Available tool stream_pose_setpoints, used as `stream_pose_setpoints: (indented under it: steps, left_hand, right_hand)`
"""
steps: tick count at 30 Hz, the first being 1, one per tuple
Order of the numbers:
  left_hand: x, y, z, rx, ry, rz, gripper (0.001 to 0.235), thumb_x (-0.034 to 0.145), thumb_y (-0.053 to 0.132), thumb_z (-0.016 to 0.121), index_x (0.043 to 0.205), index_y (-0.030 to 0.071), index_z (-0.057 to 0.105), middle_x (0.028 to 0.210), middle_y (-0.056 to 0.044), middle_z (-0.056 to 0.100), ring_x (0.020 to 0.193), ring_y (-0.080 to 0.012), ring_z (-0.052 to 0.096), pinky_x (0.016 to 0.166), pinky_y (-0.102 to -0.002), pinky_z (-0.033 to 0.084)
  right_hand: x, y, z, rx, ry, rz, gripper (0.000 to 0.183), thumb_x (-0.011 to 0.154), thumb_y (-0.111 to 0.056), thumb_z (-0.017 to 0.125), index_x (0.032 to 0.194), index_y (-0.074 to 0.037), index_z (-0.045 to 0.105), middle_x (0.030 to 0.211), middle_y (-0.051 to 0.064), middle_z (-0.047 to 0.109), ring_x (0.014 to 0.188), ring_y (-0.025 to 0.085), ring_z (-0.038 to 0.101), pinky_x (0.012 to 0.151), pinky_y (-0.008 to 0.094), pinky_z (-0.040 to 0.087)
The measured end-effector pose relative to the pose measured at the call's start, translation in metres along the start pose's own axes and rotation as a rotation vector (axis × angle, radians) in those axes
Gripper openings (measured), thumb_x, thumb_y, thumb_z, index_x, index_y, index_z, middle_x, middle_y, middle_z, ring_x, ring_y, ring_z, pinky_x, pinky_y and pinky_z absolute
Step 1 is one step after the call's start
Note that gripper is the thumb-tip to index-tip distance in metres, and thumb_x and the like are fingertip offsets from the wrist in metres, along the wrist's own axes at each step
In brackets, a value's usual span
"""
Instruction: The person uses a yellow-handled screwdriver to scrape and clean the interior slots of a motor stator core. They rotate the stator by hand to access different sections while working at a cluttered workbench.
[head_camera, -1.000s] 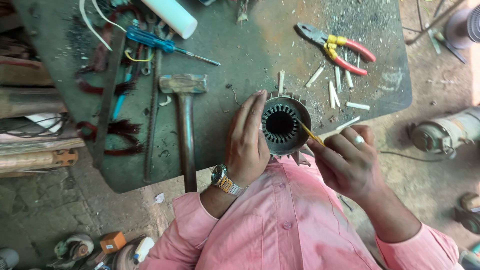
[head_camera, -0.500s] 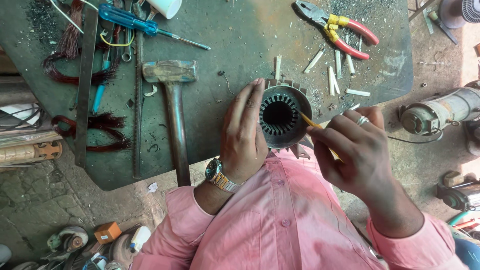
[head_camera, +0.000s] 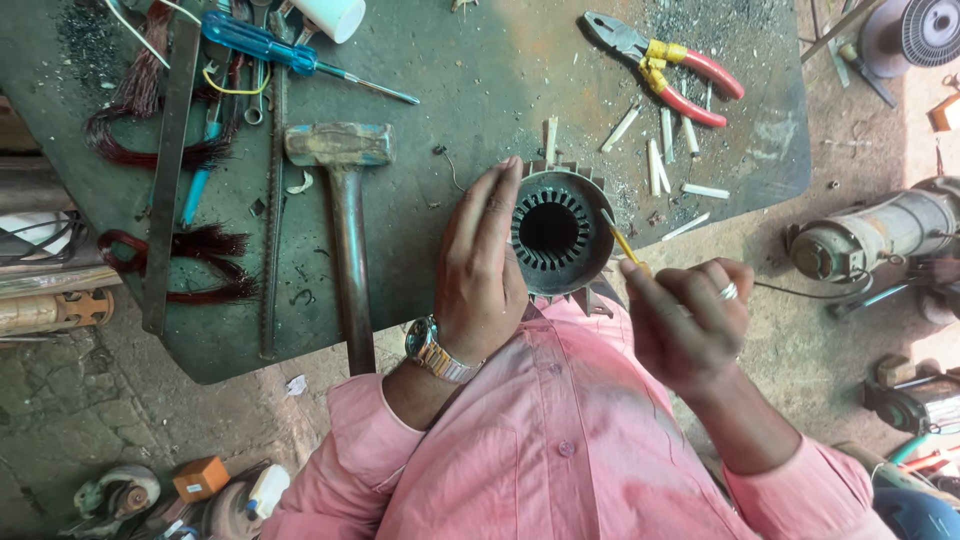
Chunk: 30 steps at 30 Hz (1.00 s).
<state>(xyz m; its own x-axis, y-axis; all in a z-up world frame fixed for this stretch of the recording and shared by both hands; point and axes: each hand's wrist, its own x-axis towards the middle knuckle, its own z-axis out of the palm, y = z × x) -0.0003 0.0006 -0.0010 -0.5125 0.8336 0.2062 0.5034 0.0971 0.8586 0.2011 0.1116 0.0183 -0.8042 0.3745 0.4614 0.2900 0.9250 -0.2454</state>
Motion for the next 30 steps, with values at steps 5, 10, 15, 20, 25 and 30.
stream_pose_setpoints:
  steps: [5, 10, 15, 20, 25, 30]
  left_hand:
    - [-0.002, -0.002, 0.002, 0.032, -0.005, 0.004, 0.061, 0.097, -0.008, 0.044, 0.157, -0.001, 0.039, 0.154, -0.025, 0.049, 0.144, -0.0414, 0.053, 0.124, -0.045, 0.042]
    - [-0.001, -0.001, 0.0, 0.024, -0.02, 0.013, 0.062, 0.096, -0.008, 0.045, 0.157, -0.002, 0.038, 0.154, -0.026, 0.048, 0.144, -0.0422, 0.052, 0.124, -0.045, 0.041]
    - [-0.002, -0.003, 0.001, 0.02, -0.021, 0.022, 0.063, 0.095, -0.008, 0.045, 0.157, -0.002, 0.038, 0.154, -0.026, 0.048, 0.144, -0.0424, 0.052, 0.124, -0.046, 0.041]
    - [0.0, -0.005, 0.001, 0.03, -0.018, 0.024, 0.063, 0.095, -0.008, 0.045, 0.157, -0.002, 0.037, 0.153, -0.026, 0.048, 0.143, -0.0425, 0.052, 0.124, -0.046, 0.042]
    - [-0.003, -0.006, 0.003, 0.039, -0.012, 0.03, 0.062, 0.097, -0.008, 0.044, 0.158, -0.002, 0.037, 0.154, -0.026, 0.048, 0.144, -0.0422, 0.052, 0.124, -0.045, 0.042]
    - [-0.002, -0.003, 0.001, 0.056, -0.026, 0.043, 0.062, 0.095, -0.007, 0.045, 0.157, -0.003, 0.037, 0.155, -0.026, 0.047, 0.144, -0.0429, 0.051, 0.124, -0.046, 0.04]
  right_hand:
    - [0.014, -0.009, -0.014, 0.211, 0.028, 0.13, 0.028, 0.085, 0.003, 0.078, 0.113, -0.003, 0.074, 0.073, 0.002, 0.059, 0.065, 0.017, 0.053, 0.074, 0.036, 0.04]
    - [0.038, -0.014, -0.013, 0.175, -0.141, 0.2, 0.024, 0.085, -0.002, 0.077, 0.109, -0.006, 0.075, 0.07, 0.003, 0.055, 0.064, 0.021, 0.054, 0.073, 0.039, 0.039]
    - [0.046, -0.015, -0.017, 0.133, -0.227, 0.177, 0.022, 0.087, -0.005, 0.075, 0.108, -0.009, 0.072, 0.075, 0.002, 0.053, 0.071, 0.021, 0.055, 0.081, 0.04, 0.039]
    - [0.032, -0.017, -0.014, -0.055, -0.27, 0.082, 0.031, 0.091, -0.005, 0.075, 0.121, -0.011, 0.072, 0.078, -0.001, 0.049, 0.072, 0.017, 0.05, 0.084, 0.043, 0.034]
    - [0.016, -0.003, -0.016, -0.165, -0.448, -0.058, 0.058, 0.079, -0.003, 0.072, 0.136, -0.014, 0.071, 0.088, -0.001, 0.053, 0.083, 0.018, 0.053, 0.087, 0.04, 0.036]
    - [0.021, 0.021, -0.024, -0.12, -0.416, -0.221, 0.059, 0.072, -0.01, 0.075, 0.131, -0.015, 0.072, 0.091, -0.002, 0.058, 0.082, 0.016, 0.057, 0.087, 0.044, 0.039]
